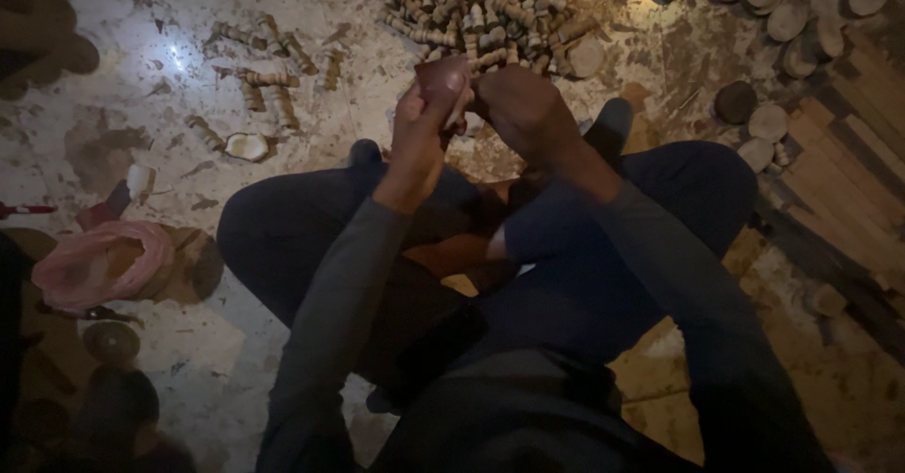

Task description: The person sits on the floor and repeatedly picks up small wooden pieces, then presses them together to form short assembled units. The person handles the pieces by hand and places the assembled units back onto the floor among other similar pieces.

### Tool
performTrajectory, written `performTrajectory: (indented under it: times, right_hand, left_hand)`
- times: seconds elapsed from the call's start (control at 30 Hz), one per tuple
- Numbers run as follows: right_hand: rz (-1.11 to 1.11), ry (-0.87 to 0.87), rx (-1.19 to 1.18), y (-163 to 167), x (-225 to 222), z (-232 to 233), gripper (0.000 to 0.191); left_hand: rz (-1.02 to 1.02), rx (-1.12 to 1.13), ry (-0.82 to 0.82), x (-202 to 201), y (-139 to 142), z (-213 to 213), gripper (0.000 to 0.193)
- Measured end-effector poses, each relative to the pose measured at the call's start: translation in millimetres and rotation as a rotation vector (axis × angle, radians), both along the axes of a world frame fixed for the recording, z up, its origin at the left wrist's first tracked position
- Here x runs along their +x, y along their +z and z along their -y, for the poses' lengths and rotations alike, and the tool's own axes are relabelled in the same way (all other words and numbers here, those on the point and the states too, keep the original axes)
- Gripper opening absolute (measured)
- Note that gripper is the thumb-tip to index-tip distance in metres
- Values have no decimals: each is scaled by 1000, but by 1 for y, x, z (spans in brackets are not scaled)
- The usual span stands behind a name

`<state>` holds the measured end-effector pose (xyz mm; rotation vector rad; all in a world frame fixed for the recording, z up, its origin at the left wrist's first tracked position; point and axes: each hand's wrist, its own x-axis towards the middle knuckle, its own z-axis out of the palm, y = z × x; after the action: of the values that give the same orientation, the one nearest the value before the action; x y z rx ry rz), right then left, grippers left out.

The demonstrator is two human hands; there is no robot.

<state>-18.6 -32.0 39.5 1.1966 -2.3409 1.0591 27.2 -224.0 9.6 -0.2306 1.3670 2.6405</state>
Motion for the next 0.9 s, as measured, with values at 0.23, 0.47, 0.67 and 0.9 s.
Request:
performTrajectory:
  times: [0.23, 0.47, 0.67, 0.9]
  right_hand:
    - [131, 4, 3, -2, 0, 0, 19]
    - [-18, 73, -79, -6, -2, 2, 24]
    - [65, 87, -177, 7, -4, -3, 31]
    - [66, 16, -108, 14, -3, 3, 27]
  left_hand:
    - [-125, -257, 57, 0, 0, -6, 51]
    - [-35, -443, 191, -3, 22, 17, 50]
    - [-215, -343, 162, -3, 36, 20, 39]
    - [-168, -259, 19, 3, 44, 13, 33]
